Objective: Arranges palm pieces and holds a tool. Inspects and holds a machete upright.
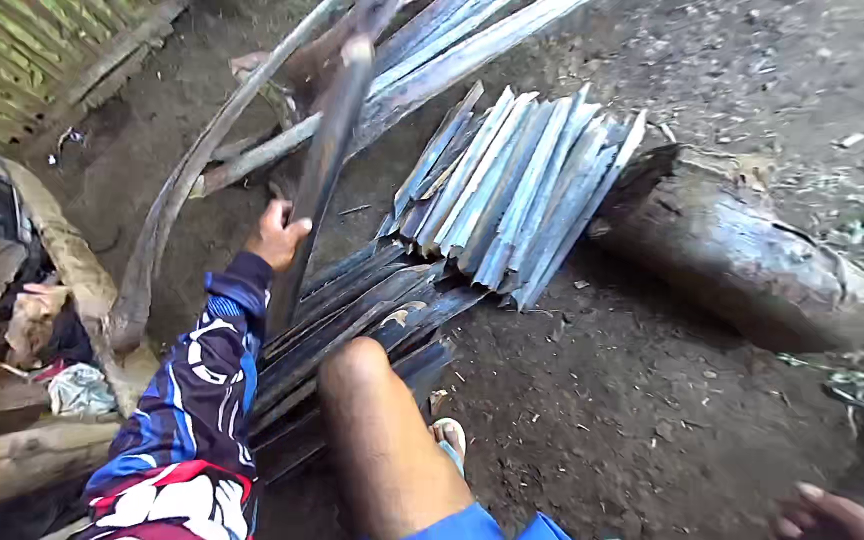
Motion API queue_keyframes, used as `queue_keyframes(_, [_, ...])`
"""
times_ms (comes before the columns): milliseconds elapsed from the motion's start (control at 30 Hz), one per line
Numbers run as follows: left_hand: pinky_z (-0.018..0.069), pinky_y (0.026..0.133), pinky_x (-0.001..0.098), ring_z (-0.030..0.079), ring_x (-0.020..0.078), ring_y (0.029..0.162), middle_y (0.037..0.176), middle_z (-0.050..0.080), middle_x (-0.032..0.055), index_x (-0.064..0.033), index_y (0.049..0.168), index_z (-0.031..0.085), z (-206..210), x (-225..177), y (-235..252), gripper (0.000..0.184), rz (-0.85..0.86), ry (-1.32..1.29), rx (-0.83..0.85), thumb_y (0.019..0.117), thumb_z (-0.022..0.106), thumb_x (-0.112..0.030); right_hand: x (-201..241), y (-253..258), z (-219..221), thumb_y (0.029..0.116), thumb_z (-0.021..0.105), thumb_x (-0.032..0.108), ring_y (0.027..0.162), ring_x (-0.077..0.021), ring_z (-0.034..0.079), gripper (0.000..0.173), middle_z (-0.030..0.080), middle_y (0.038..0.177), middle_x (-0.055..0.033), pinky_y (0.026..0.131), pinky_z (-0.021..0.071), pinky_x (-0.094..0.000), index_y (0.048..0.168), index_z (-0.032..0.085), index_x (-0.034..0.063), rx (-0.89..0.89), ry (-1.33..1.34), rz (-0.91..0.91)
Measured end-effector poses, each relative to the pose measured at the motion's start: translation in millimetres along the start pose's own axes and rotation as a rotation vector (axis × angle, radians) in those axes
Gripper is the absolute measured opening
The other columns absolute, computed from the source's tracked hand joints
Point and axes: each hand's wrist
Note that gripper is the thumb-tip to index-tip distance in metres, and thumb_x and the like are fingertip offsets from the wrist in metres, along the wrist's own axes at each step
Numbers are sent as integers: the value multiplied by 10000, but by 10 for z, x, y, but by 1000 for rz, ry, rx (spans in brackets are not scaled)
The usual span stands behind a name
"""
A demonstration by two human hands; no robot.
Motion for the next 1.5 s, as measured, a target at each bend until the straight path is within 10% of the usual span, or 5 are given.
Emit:
queue_keyframes(233, [665, 713, 354, 756, 168, 847, 1041, 742, 83, -35, 1197, 637, 771, -2733, -84, 397, 328, -401, 249, 830, 768, 41, 243, -158, 160, 1031, 519, 225, 450, -134, 585, 170, 570, 573, 10, 450, 571, -338, 933, 571, 96, -52, 173, -82])
queue_keyframes(500, [583, 963, 469, 728, 236, 1021, 1104, 741, 152, 9, 1192, 676, 2614, -4445, -698, 395, 706, -339, 409, 826, 817, -40, 583, -601, -89, 813, 731, 239, 528, -136, 639, 299, 635, 654, 10, 530, 585, -311, 1020, 591, 74, -135, 28, -445])
queue_keyframes(967, [542, 968, 546, 702, 404, 1072, 1133, 717, 282, 77, 1215, 683, 3010, -4898, -1503, 315, 989, 16, 302, 983, 678, -135, 1725, -1065, 260, 879, 691, 204, 583, -33, 626, 177, 647, 733, 46, 523, 567, -240, 981, 639, 68, -283, -151, -1087])
queue_keyframes(1067, [409, 1131, 500, 580, 345, 1280, 1352, 622, 241, 34, 1369, 579, 2657, -5170, -1723, 362, 695, 74, 606, 1027, 627, -73, 1878, -1116, 325, 888, 676, 183, 591, -14, 615, 138, 636, 722, 47, 533, 553, -214, 951, 636, 67, -312, -177, -1178])
queue_keyframes(1500, [490, 1023, 621, 688, 382, 1123, 1130, 734, 206, -62, 1243, 697, 3225, -4812, -1188, 305, 858, -76, 436, 987, 695, -228, 1919, -981, 404, 827, 697, 211, 543, -105, 623, 192, 636, 707, 23, 517, 568, -305, 984, 639, 115, -146, -126, -798])
Point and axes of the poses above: each hand's wrist, its own y-axis towards the middle knuckle, its own z-axis out of the palm, x = y × z
